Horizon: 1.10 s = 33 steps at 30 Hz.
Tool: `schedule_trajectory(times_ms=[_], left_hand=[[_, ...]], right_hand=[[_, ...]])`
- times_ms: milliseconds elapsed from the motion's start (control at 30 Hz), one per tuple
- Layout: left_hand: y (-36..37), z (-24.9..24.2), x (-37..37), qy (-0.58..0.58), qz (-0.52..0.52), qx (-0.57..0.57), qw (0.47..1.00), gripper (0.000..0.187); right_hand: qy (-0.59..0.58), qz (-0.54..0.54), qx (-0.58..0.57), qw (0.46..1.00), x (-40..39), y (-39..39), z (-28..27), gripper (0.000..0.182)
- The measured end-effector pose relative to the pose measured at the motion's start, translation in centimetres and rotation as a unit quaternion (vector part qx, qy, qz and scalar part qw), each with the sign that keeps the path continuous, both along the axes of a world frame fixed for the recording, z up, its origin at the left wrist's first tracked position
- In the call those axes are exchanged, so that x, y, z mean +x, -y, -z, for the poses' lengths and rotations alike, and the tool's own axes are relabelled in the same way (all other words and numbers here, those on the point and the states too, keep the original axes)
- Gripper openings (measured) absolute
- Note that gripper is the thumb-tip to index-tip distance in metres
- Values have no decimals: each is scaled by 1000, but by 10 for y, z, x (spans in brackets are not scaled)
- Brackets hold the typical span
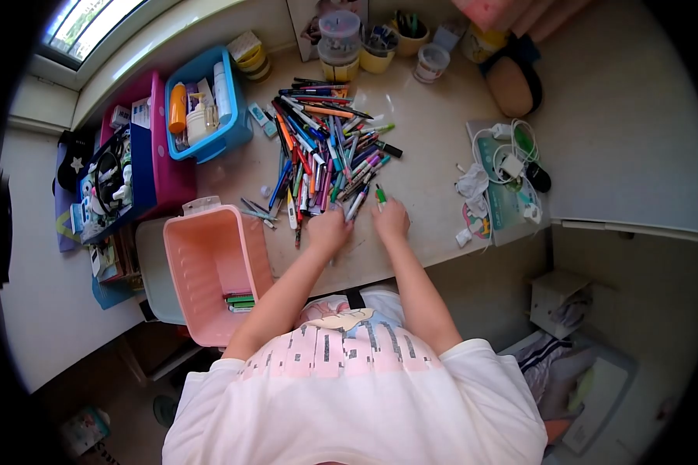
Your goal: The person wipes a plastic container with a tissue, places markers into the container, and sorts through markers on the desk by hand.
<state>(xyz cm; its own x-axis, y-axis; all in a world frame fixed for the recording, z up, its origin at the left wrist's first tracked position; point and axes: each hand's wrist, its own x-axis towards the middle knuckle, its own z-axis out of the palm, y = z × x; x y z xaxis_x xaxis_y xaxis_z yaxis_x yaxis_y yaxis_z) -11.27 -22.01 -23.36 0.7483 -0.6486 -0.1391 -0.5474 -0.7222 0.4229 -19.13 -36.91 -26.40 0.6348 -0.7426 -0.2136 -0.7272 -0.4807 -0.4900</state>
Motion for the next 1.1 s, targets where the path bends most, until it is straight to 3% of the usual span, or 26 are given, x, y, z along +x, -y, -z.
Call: schedule_trajectory(times_ms=[67, 100, 133, 233, 267, 333, 367, 467, 533, 567, 600, 667, 767, 800, 867, 967, 1067, 1100], left_hand=[[2, 3, -1, 3, 0, 17, 1000, 29], [1, 2, -1, 3, -1, 17, 1000, 29], [0, 0, -1, -9, 3, 19, 1000, 28], [0, 7, -5, -29, -5, 10, 1000, 27], [1, 12, -8, -38, -18, -2, 999, 27], [5, 13, -13, -17, -21, -28, 999, 27], [5, 13, -14, 4, -23, -53, 998, 27], [4, -19, -14, -72, 8, -124, 990, 29], [8, -26, -18, -38, -10, -160, 986, 30], [9, -28, -19, -4, -29, -197, 980, 32], [9, -23, -20, -5, -29, -196, 980, 32], [8, -14, -20, 53, 37, -90, 994, 34], [12, 16, -23, 67, 78, -57, 993, 32], [16, 17, -26, 67, 78, -58, 993, 32], [24, 19, -35, -11, 62, -60, 996, 28], [25, 9, -38, -22, 42, -140, 989, 25], [27, -9, -23, 10, 17, -185, 982, 28], [29, -10, -15, 66, 9, -154, 986, 28]], right_hand=[[37, 22, 0, 999, -7, 3, 4, 28], [113, 125, 208, 963, -8, 0, -12, 25], [181, 222, 405, 868, -10, -5, -18, 23], [150, 138, 384, 900, -8, -27, -14, 21], [119, 135, 329, 927, -4, -34, -10, 38], [138, 128, 185, 965, 2, -46, -3, 44], [137, 128, 186, 965, 2, -46, 0, 44], [177, 209, 192, 942, -4, -34, 11, 42], [222, 293, 287, 885, -5, -16, -22, 33], [254, 278, 340, 862, -11, -2, -20, 29], [285, 262, 391, 835, -15, 10, -22, 25], [244, 258, 433, 828, -15, 20, -21, 17], [189, 189, 397, 878, -7, 12, -11, 20], [143, 183, 351, 907, -4, 8, -10, 30], [125, 113, 105, 980, -1, -2, -6, 37], [41, 133, 104, 985, -2, 6, 16, 41], [126, 215, 252, 935, -10, 42, -4, 40], [178, 241, 387, 872, -11, 53, -19, 35]])
